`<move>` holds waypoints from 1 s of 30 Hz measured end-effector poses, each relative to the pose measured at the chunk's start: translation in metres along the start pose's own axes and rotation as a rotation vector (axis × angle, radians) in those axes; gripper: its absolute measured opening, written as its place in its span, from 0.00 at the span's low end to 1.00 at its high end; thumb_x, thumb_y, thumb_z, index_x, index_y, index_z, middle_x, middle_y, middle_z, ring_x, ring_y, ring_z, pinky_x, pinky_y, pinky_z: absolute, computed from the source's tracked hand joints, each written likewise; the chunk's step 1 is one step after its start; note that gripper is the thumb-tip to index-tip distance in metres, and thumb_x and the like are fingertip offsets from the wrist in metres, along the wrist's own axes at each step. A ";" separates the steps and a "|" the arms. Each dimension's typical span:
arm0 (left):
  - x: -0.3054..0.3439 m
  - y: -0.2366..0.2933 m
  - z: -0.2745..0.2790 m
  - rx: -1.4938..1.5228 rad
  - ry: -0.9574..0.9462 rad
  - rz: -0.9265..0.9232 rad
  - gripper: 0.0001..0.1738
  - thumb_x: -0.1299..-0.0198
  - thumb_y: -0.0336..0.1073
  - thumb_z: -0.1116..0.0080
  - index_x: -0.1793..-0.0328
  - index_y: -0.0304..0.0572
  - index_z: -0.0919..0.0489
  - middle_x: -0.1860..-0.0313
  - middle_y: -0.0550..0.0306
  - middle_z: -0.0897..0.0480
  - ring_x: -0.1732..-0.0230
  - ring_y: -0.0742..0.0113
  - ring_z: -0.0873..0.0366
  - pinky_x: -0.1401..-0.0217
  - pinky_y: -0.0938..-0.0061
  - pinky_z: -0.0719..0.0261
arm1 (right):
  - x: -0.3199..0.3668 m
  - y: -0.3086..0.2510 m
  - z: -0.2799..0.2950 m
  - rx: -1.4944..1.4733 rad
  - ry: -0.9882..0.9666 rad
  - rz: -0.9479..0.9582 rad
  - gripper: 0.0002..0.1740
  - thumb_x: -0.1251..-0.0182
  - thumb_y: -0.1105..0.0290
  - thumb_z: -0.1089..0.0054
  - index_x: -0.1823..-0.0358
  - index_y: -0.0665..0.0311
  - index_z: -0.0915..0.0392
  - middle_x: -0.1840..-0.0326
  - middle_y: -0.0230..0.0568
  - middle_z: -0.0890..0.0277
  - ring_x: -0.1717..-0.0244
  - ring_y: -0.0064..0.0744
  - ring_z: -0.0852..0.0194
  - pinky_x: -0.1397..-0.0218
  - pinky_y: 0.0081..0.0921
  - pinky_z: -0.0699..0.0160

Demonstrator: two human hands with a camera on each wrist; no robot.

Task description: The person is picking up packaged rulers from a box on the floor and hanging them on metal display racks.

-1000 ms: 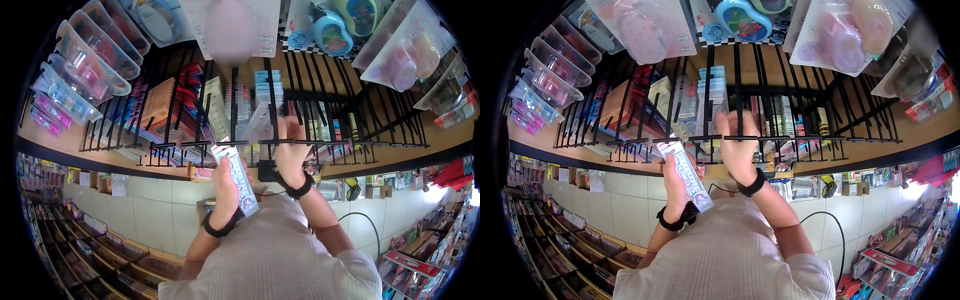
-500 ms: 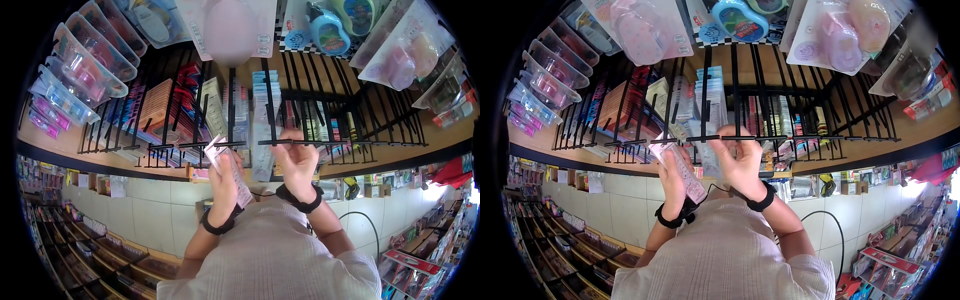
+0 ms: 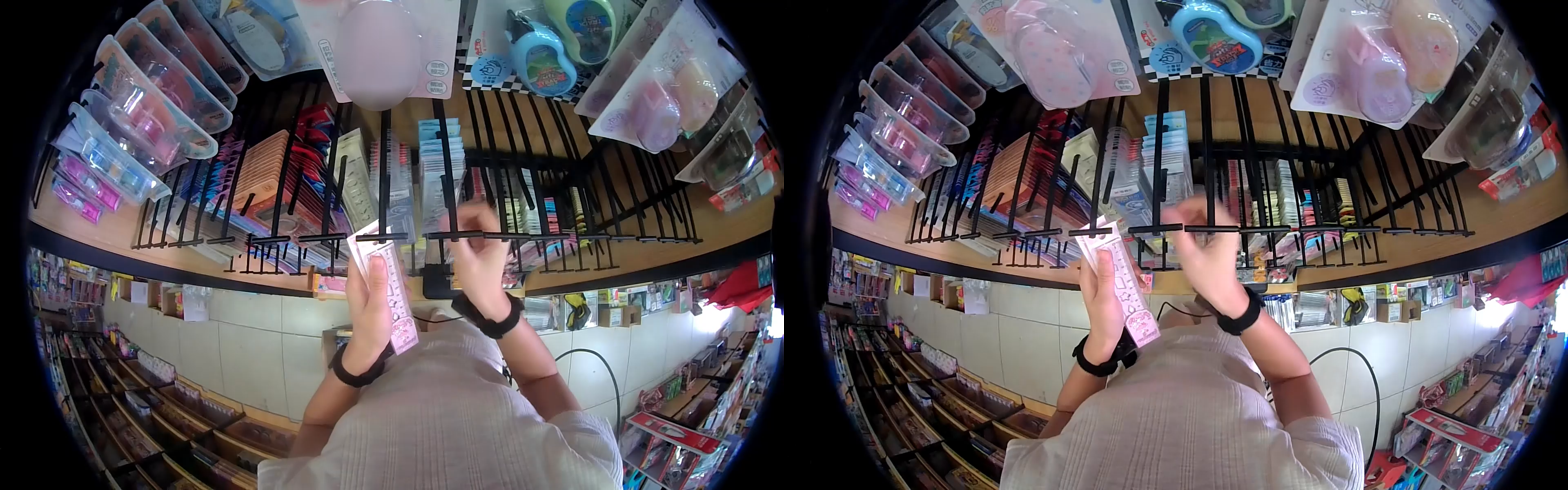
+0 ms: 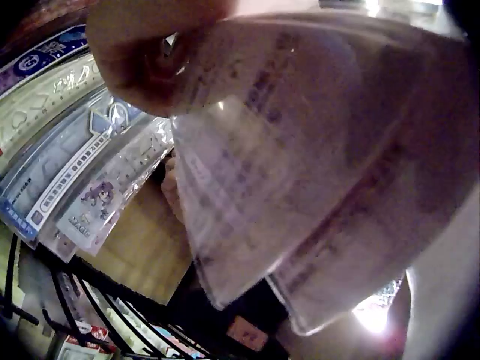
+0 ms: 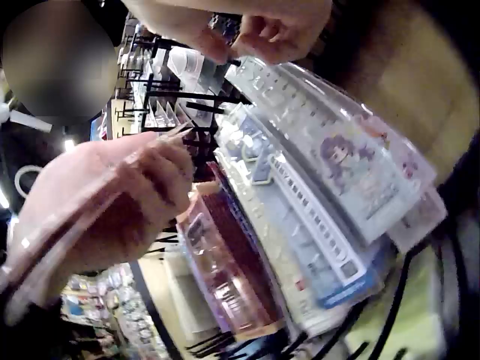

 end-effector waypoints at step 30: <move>0.001 0.011 -0.014 -0.015 -0.038 -0.035 0.18 0.36 0.44 0.62 0.53 0.35 0.36 0.73 0.53 0.28 0.78 0.71 0.28 0.76 0.78 0.26 | 0.007 -0.016 0.017 0.091 0.155 0.062 0.07 0.45 0.81 0.44 0.65 0.66 0.30 0.71 0.30 0.30 0.73 0.13 0.38 0.70 0.11 0.38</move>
Point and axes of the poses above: each hand's wrist, its own x-axis away from the middle knuckle, its own z-axis out of the back of the hand, y = z × x, the point moved 10 cm from there along -x, towards the middle knuckle
